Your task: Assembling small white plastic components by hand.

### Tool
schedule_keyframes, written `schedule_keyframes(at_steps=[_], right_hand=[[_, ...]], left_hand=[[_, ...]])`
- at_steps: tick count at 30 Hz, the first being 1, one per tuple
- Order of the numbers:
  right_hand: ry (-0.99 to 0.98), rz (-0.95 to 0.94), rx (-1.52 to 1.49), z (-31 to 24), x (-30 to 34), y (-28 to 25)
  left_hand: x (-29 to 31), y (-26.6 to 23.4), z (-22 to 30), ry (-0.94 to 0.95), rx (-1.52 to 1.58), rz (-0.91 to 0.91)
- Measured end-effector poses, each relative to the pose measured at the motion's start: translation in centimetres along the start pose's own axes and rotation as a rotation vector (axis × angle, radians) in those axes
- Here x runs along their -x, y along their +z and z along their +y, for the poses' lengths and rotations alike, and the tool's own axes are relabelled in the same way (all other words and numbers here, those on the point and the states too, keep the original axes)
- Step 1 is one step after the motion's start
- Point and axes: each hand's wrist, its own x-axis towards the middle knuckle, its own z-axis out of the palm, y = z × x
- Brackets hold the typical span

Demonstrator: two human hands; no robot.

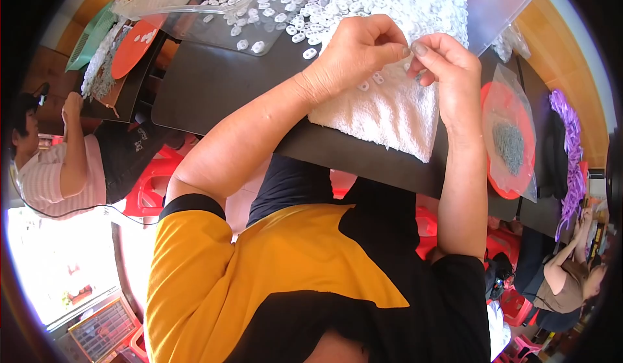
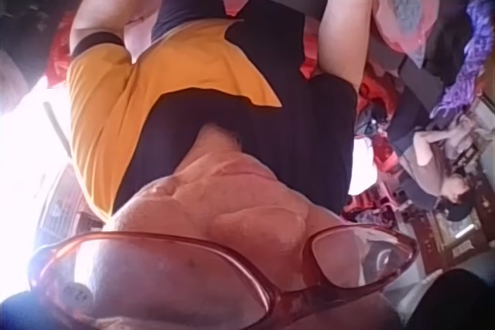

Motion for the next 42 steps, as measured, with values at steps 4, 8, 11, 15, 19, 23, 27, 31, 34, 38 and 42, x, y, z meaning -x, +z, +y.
schedule_keyframes(at_steps=[4, 8, 11, 15, 19, 23, 27, 31, 34, 38, 42], right_hand=[[0.049, -0.005, -0.099, 0.4, 0.1, -0.2], [0.111, -0.029, -0.163, 0.3, 0.2, -0.2], [0.133, -0.039, -0.168, 0.5, 0.1, -0.4], [0.029, -0.037, 0.048, 0.3, -0.1, -0.8], [-0.184, 0.063, 0.766, 1.5, -0.4, -2.1], [-0.097, 0.036, 1.079, 0.4, -0.2, -2.0], [-0.19, -0.128, 1.219, 0.2, -0.1, -1.4], [-0.223, -0.064, 0.999, -0.3, 0.1, -1.0], [-0.253, -0.091, 1.154, 0.8, 0.1, -1.4], [-0.189, -0.133, 1.215, 0.4, 0.1, -1.4], [-0.094, -0.123, 0.96, -1.1, -0.2, -0.9]], left_hand=[[0.2, 0.3, -0.5, 0.177, -0.098, -0.009], [0.2, 0.5, -0.6, 0.204, -0.169, 0.009], [0.1, 0.7, -0.8, 0.264, -0.249, 0.043], [-0.3, 0.4, -1.5, 0.372, -0.431, 0.13], [-0.6, 0.5, -2.2, 0.398, -0.624, 0.044], [-0.7, 0.6, -3.1, 0.427, -0.737, 0.018], [-0.8, 0.5, -3.5, 0.403, -0.78, -0.013], [-0.9, 0.1, -3.2, 0.375, -0.776, 0.024], [-1.3, 0.1, -3.5, 0.368, -0.778, 0.01], [-1.3, 0.0, -3.6, 0.339, -0.796, -0.016], [-1.3, -0.4, -3.4, 0.283, -0.757, -0.018]])
